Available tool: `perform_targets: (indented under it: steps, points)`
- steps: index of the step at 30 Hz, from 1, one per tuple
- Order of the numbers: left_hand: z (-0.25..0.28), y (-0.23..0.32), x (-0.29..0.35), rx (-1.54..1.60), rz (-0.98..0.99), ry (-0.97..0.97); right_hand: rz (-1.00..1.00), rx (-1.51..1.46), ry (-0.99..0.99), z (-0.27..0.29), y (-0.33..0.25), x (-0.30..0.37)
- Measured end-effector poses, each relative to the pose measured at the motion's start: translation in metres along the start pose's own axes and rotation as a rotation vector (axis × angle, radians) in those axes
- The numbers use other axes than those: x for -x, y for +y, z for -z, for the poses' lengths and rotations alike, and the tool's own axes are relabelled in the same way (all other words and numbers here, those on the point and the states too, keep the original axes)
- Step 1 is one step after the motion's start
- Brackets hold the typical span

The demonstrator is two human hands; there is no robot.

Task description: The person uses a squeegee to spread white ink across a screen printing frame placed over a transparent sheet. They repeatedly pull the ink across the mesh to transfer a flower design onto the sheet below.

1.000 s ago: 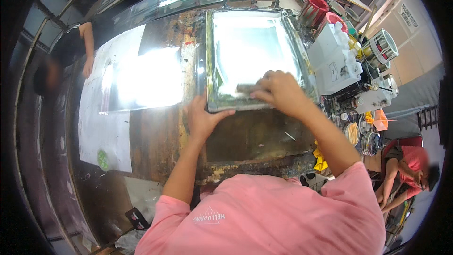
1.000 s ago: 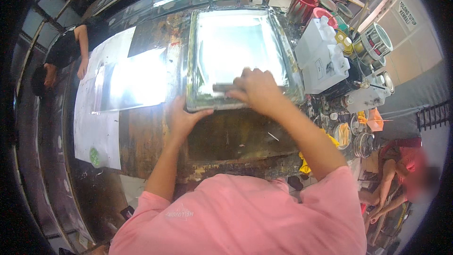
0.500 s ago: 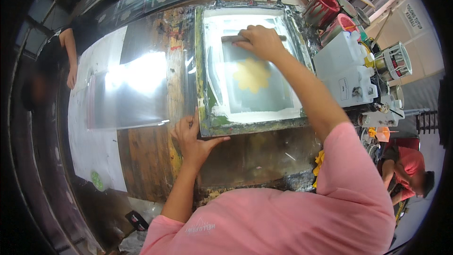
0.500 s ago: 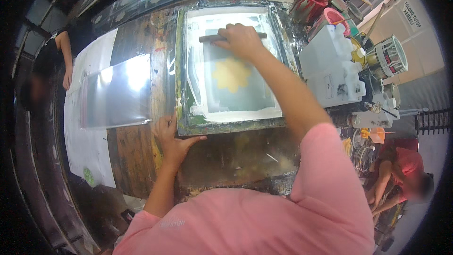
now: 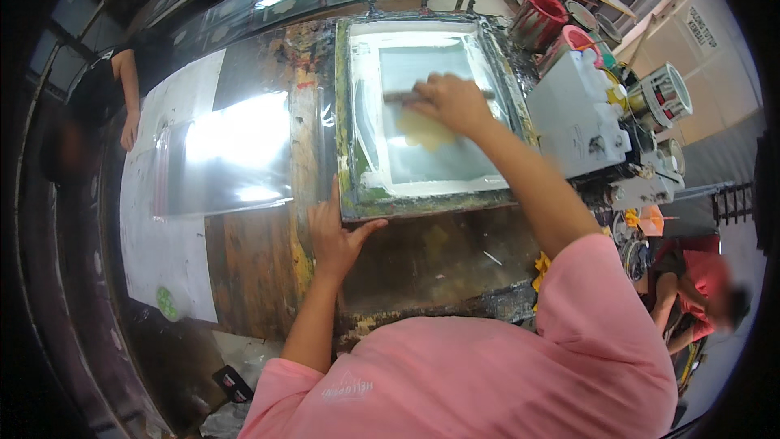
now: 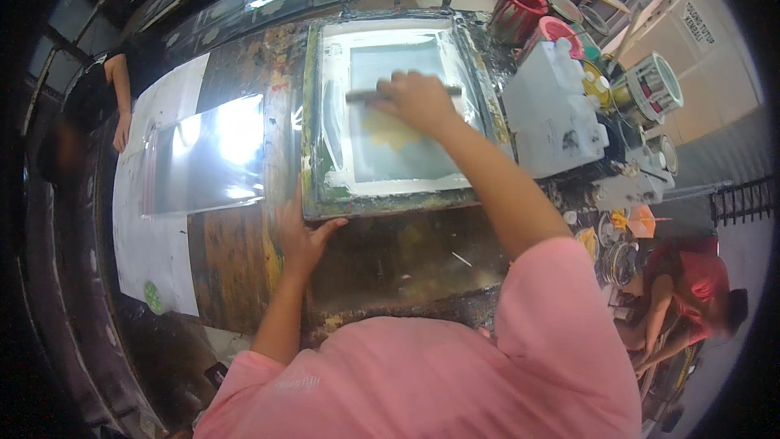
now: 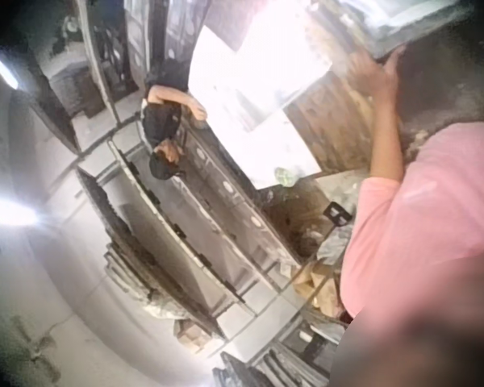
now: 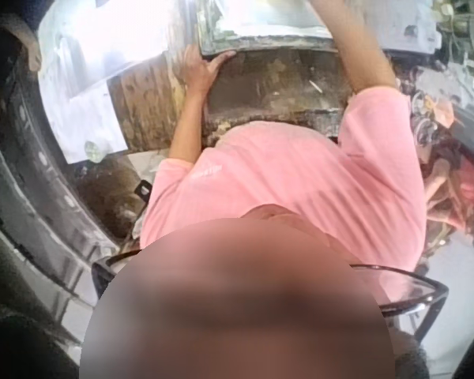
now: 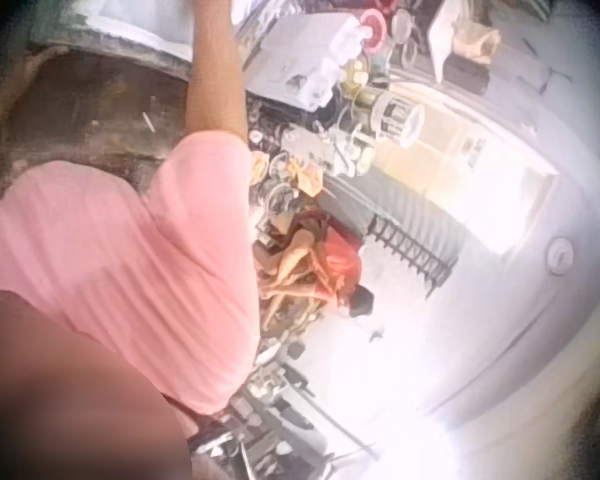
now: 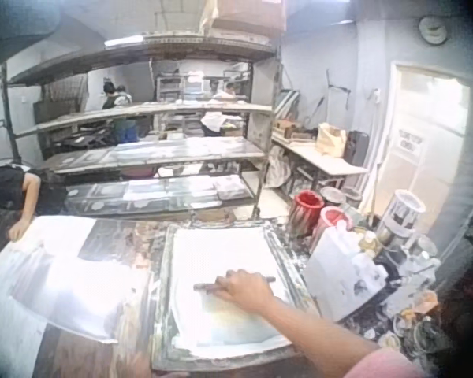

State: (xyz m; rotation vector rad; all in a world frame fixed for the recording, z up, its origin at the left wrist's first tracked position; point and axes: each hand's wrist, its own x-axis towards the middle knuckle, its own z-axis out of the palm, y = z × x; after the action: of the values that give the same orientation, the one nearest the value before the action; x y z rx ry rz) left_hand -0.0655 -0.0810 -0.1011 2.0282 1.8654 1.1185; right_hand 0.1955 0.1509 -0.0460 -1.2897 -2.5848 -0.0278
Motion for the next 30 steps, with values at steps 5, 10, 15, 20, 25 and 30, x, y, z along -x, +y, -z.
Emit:
perform_targets:
  steps: [5, 10, 15, 20, 25, 30]
  points:
    - [0.014, 0.018, 0.013, 0.040, 0.026, 0.013, -0.022, -0.064, -0.104, 0.069, -0.092, 0.116]
    - [0.033, 0.076, -0.012, 0.634, 0.219, 0.156, 0.050, -0.102, 0.188, 0.142, -0.113, 0.127]
    - [0.067, 0.102, -0.062, 0.586, 0.122, 0.180, 0.076, 0.158, 0.610, 0.196, -0.101, 0.053]
    - [0.041, 0.089, -0.029, -0.343, 0.118, -0.272, 0.083, 0.143, 0.630, 0.230, -0.071, -0.001]
    - [0.006, 0.068, -0.037, -0.186, 0.059, -0.174, 0.015, -0.010, 0.515, 0.256, -0.054, -0.043]
    - [0.021, 0.053, -0.111, -0.015, 0.043, 0.181, 0.019, -0.018, 0.588, 0.265, -0.047, -0.071]
